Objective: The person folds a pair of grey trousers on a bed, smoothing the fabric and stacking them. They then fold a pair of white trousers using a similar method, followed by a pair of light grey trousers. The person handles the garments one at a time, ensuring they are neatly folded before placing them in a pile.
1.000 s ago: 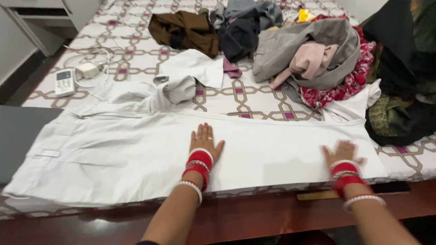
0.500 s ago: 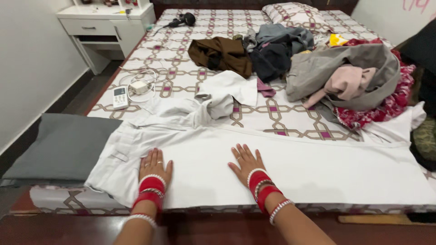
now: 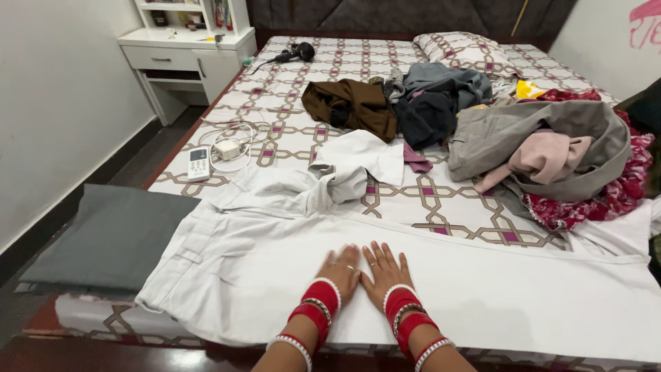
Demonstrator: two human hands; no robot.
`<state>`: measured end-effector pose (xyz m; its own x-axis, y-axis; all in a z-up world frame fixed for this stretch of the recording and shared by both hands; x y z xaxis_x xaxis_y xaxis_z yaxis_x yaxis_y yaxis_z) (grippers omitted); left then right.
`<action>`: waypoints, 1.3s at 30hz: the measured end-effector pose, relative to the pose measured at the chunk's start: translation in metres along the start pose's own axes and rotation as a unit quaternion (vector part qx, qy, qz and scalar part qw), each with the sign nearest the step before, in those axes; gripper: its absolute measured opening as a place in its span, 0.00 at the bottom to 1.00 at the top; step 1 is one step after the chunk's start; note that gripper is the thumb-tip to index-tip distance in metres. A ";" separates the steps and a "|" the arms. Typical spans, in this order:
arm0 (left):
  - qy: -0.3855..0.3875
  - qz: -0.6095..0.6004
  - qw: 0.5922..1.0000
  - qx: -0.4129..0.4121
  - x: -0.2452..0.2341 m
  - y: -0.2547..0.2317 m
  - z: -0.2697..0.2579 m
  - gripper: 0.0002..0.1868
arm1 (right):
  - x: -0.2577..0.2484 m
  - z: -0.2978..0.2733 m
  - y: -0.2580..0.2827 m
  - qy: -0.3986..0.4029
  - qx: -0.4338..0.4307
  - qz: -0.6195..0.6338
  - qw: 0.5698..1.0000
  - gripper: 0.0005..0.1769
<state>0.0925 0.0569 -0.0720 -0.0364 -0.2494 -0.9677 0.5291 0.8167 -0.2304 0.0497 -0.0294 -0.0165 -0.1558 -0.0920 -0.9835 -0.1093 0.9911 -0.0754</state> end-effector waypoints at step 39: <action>0.106 0.252 0.955 -0.116 -0.122 0.220 0.160 0.19 | -0.033 0.059 -0.006 -0.095 0.022 0.083 0.992 0.41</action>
<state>0.3488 0.1833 0.0116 -0.0116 0.2966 -0.9549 0.3234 0.9048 0.2771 0.1139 -0.0269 0.0070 0.0201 0.0874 -0.9960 -0.0534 0.9948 0.0862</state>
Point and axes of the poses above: each hand's wrist, its own z-axis towards the middle knuckle, its own x-axis out of the palm, y = z × x, the point moved 10 cm from there along z, towards the middle knuckle, and after that the axes turned 3 degrees about -z, right-handed, at the moved point
